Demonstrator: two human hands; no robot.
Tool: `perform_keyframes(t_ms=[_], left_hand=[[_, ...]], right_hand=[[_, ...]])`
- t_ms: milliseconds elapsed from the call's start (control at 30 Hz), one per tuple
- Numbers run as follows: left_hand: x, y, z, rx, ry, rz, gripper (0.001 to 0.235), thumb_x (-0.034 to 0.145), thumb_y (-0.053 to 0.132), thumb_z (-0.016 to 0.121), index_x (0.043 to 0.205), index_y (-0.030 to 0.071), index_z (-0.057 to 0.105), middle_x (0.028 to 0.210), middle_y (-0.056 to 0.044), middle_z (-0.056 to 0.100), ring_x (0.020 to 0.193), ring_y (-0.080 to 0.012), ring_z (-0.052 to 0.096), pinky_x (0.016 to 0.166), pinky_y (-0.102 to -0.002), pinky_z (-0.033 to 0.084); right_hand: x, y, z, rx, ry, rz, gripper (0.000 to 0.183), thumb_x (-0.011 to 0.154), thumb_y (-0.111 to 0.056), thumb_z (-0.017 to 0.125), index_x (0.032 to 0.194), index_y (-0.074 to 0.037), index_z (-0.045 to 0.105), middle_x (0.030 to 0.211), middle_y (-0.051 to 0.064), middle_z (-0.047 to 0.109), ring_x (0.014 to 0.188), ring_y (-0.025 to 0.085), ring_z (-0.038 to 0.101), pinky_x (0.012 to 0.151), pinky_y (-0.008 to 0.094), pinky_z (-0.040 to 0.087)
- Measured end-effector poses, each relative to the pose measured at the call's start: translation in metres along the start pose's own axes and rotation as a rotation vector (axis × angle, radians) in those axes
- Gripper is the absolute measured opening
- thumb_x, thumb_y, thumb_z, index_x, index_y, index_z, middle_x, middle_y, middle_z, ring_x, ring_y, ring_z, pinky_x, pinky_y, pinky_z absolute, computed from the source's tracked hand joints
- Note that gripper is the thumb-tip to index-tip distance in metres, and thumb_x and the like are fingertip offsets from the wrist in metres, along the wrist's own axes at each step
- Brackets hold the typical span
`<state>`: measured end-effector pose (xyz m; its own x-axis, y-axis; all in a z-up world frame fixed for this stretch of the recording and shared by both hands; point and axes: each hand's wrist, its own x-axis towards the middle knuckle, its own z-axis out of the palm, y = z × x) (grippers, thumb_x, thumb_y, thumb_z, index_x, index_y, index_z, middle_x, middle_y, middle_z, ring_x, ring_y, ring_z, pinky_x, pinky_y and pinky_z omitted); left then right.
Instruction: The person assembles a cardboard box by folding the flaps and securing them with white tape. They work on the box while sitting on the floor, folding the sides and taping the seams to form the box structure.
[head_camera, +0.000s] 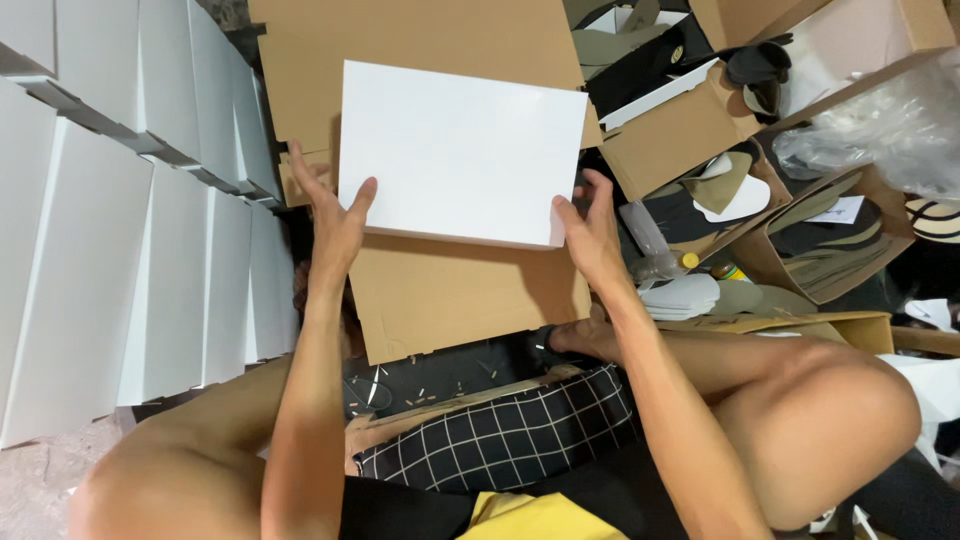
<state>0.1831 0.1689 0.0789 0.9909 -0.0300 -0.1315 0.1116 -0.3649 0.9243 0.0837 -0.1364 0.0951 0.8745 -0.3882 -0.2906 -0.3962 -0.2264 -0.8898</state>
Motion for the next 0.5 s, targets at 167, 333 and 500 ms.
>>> perform_keyframes(t_ms=[167, 333, 500], left_hand=[[0.035, 0.062, -0.005, 0.028, -0.227, -0.067, 0.094, 0.084, 0.022, 0.054, 0.168, 0.013, 0.012, 0.168, -0.027, 0.026, 0.157, -0.0498, 0.019, 0.129, -0.061, 0.019], [0.098, 0.041, 0.002, 0.104, -0.158, -0.182, 0.056, 0.104, 0.057, 0.046, 0.143, 0.017, 0.041, 0.157, -0.018, 0.047, 0.151, -0.0406, 0.039, 0.123, -0.057, 0.032], [0.115, 0.018, 0.006, 0.057, -0.177, -0.32, 0.065, 0.106, 0.059, 0.05, 0.153, 0.015, 0.04, 0.162, -0.019, 0.039, 0.154, -0.0405, 0.032, 0.124, -0.057, 0.029]], right_hand=[[0.021, -0.068, 0.013, 0.092, -0.036, 0.052, 0.084, 0.088, -0.014, 0.045, 0.165, -0.003, 0.014, 0.169, 0.03, 0.021, 0.159, 0.045, 0.018, 0.131, 0.054, 0.017], [0.058, -0.079, 0.025, -0.018, 0.062, -0.012, 0.064, 0.11, -0.035, 0.036, 0.165, -0.004, 0.022, 0.165, 0.027, 0.025, 0.157, 0.046, 0.022, 0.13, 0.056, 0.02], [0.078, -0.07, 0.043, 0.06, 0.046, 0.115, 0.06, 0.113, -0.039, 0.035, 0.164, -0.011, 0.022, 0.165, 0.024, 0.031, 0.155, 0.046, 0.028, 0.127, 0.056, 0.024]])
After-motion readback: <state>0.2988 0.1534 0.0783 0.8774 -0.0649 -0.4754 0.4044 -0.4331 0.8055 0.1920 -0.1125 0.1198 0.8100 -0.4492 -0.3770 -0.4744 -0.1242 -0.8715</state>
